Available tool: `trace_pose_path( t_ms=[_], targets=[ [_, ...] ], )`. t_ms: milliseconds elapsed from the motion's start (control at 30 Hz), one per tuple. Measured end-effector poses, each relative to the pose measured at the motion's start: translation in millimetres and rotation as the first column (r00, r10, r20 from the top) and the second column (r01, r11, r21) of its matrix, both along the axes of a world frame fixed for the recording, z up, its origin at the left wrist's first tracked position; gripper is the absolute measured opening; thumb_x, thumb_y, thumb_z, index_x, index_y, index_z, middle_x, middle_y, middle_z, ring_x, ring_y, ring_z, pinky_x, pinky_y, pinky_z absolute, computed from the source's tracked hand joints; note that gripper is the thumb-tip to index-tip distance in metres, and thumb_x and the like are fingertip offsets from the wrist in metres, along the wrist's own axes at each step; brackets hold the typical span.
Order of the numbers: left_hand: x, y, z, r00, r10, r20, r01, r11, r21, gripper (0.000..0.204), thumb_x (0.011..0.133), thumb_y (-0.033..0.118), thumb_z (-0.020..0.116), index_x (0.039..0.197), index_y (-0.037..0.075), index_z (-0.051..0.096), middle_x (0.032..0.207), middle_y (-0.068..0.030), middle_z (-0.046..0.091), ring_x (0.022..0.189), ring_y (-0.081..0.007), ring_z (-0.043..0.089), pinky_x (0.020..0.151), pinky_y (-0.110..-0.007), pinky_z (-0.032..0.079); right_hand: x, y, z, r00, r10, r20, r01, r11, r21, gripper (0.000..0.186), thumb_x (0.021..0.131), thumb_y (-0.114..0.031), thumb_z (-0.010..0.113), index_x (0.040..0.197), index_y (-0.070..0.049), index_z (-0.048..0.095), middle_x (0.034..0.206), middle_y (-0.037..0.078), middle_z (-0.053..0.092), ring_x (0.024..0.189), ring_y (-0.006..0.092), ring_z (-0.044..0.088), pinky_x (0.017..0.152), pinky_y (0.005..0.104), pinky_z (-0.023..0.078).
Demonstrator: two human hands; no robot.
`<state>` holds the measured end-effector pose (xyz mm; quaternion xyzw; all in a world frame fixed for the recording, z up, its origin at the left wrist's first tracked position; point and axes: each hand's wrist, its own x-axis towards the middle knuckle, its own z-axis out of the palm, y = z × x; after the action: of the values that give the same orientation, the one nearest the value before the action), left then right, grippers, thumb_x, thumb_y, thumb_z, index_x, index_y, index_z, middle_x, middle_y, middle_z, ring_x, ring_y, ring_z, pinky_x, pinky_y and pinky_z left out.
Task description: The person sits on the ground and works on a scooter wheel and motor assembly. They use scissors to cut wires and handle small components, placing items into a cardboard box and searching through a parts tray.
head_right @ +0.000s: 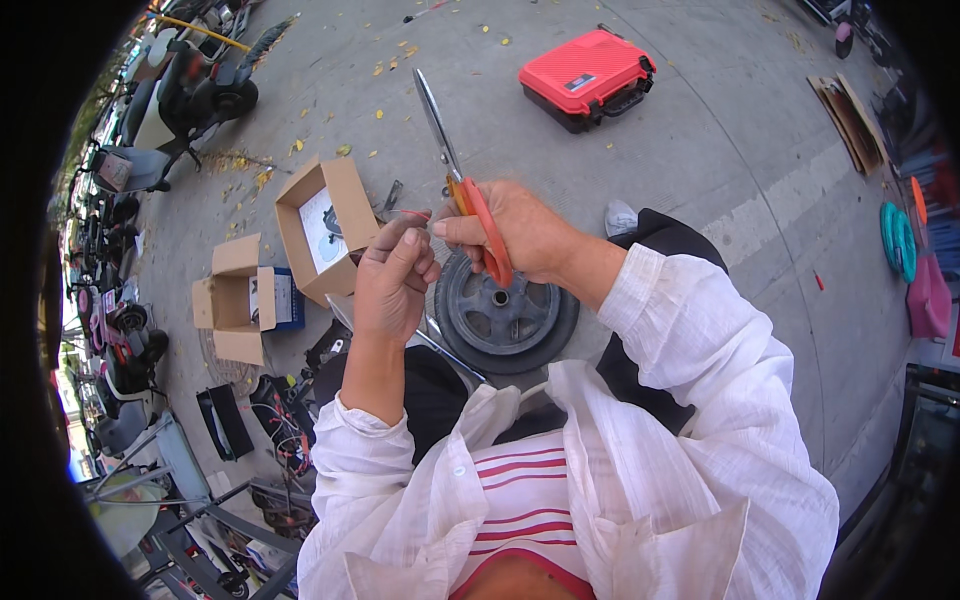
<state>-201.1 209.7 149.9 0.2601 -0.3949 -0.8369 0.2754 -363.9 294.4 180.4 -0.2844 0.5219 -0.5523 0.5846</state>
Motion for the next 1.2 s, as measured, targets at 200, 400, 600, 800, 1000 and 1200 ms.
trace_pose_path(
  t_ms=[200, 400, 600, 800, 1000, 1200],
  targets=[
    [-5, -1, -4, 0.998, 0.032, -0.053, -0.033, 0.999, -0.020, 0.014, 0.091, 0.014, 0.062, 0.100, 0.004, 0.061, 0.081, -0.0012, 0.059, 0.064, -0.0077, 0.047, 0.059, -0.024, 0.041, 6, -2, -7, 0.998, 0.054, 0.034, -0.056, 0.998, 0.042, 0.020, 0.082, -0.018, 0.071, 0.085, 0.001, 0.062, 0.064, 0.004, 0.055, 0.051, 0.0109, 0.052, 0.047, 0.0244, 0.044],
    [-3, -4, 14, 0.979, 0.081, -0.185, -0.059, 0.991, 0.120, 0.007, 0.096, 0.012, 0.054, 0.095, 0.006, 0.057, 0.083, -0.0049, 0.059, 0.055, -0.0076, 0.045, 0.048, -0.022, 0.039, 5, 0, -6, 0.997, 0.059, -0.043, -0.056, 0.996, 0.073, 0.021, 0.082, -0.017, 0.071, 0.085, 0.002, 0.063, 0.063, 0.004, 0.056, 0.054, 0.0114, 0.052, 0.050, 0.0253, 0.045],
    [7, -18, -3, 0.986, -0.015, 0.168, 0.021, 0.999, -0.031, 0.012, 0.096, 0.017, 0.055, 0.101, 0.006, 0.057, 0.087, -0.0045, 0.060, 0.058, -0.0074, 0.050, 0.051, -0.022, 0.044, 10, 2, -18, 0.909, -0.138, -0.394, 0.035, 0.966, -0.258, 0.019, 0.081, -0.010, 0.070, 0.093, 0.002, 0.060, 0.077, 0.004, 0.059, 0.064, 0.0106, 0.049, 0.060, 0.0251, 0.043],
    [-7, 7, 17, 0.943, -0.024, 0.331, 0.092, 0.977, -0.191, 0.019, 0.092, 0.010, 0.056, 0.109, 0.002, 0.057, 0.075, 0.0010, 0.053, 0.058, -0.0050, 0.046, 0.049, -0.018, 0.034, 4, 4, -9, 0.535, -0.096, -0.840, -0.348, 0.880, -0.322, 0.018, 0.072, -0.003, 0.064, 0.088, -0.002, 0.056, 0.084, 0.012, 0.057, 0.076, 0.0324, 0.057, 0.064, 0.0360, 0.047],
    [1, -1, 9, 0.961, -0.112, 0.251, 0.146, 0.982, -0.121, 0.009, 0.090, 0.005, 0.053, 0.099, 0.004, 0.054, 0.071, 0.0021, 0.046, 0.058, -0.0052, 0.040, 0.050, -0.021, 0.032, 0, -4, -21, 0.387, -0.252, -0.887, -0.333, 0.859, -0.389, 0.022, 0.074, -0.003, 0.067, 0.092, -0.001, 0.055, 0.086, 0.013, 0.057, 0.083, 0.0338, 0.057, 0.069, 0.0390, 0.047],
    [5, -1, 3, 0.904, -0.012, 0.427, 0.159, 0.937, -0.311, 0.014, 0.087, 0.007, 0.061, 0.099, 0.002, 0.055, 0.073, -0.0001, 0.052, 0.059, -0.0052, 0.045, 0.050, -0.021, 0.037, -1, -2, -17, 0.377, -0.227, -0.898, -0.318, 0.879, -0.356, 0.019, 0.075, -0.005, 0.067, 0.089, -0.001, 0.055, 0.085, 0.014, 0.056, 0.081, 0.0337, 0.057, 0.068, 0.0394, 0.047]
  ],
)
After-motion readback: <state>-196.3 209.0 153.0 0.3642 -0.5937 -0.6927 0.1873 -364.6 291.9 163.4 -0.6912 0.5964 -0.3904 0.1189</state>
